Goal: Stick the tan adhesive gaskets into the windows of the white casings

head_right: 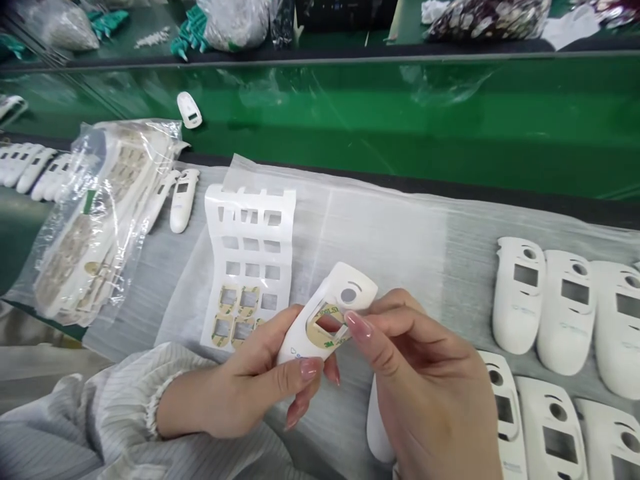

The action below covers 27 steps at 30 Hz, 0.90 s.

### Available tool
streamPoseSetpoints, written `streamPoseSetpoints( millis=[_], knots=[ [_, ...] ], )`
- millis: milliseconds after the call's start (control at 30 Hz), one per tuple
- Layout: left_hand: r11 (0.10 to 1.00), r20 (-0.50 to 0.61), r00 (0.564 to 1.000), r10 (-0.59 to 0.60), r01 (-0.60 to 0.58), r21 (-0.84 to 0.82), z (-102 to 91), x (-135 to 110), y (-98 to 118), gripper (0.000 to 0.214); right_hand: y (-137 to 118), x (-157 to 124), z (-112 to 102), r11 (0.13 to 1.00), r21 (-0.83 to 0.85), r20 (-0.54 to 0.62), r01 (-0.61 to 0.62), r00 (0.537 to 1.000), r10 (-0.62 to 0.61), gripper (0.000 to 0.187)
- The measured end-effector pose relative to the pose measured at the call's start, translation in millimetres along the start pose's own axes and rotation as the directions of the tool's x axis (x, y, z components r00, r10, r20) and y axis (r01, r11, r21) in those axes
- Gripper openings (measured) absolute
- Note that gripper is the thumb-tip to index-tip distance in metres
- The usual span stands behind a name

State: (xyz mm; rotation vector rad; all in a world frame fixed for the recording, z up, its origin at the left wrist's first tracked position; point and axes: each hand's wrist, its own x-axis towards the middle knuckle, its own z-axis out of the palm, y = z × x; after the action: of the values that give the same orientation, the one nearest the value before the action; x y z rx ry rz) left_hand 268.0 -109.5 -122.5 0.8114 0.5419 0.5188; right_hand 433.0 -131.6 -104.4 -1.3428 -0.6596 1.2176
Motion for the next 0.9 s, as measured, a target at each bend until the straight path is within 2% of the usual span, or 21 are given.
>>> streamPoseSetpoints(
  millis=[267, 400, 733, 900],
  knots=[
    [0.999, -0.022, 0.999, -0.048, 0.048, 0.004, 0.5, -0.1, 5.1, 0.021, 4.7, -0.7, -3.3, 1.000, -0.007, -0.033, -0.006, 0.999, 0.006, 0.007],
    [0.997, -0.027, 0.997, -0.075, 0.076, 0.028, 2.0, -0.6, 8.0, 0.019, 4.8, -1.2, -2.4, 1.000, 0.007, -0.010, 0.005, 1.000, -0.005, 0.007],
    [0.998, -0.014, 0.998, -0.057, 0.058, 0.025, -0.1, -1.3, 6.7, 0.017, 4.5, -2.8, 3.3, 0.998, -0.066, -0.081, 0.018, 0.996, -0.023, 0.007],
    [0.998, -0.007, 0.998, -0.066, 0.066, 0.020, -0.2, -1.8, 7.5, 0.016, 4.9, -1.4, 5.2, 0.998, -0.052, -0.085, 0.046, 0.995, -0.050, 0.008]
  ],
)
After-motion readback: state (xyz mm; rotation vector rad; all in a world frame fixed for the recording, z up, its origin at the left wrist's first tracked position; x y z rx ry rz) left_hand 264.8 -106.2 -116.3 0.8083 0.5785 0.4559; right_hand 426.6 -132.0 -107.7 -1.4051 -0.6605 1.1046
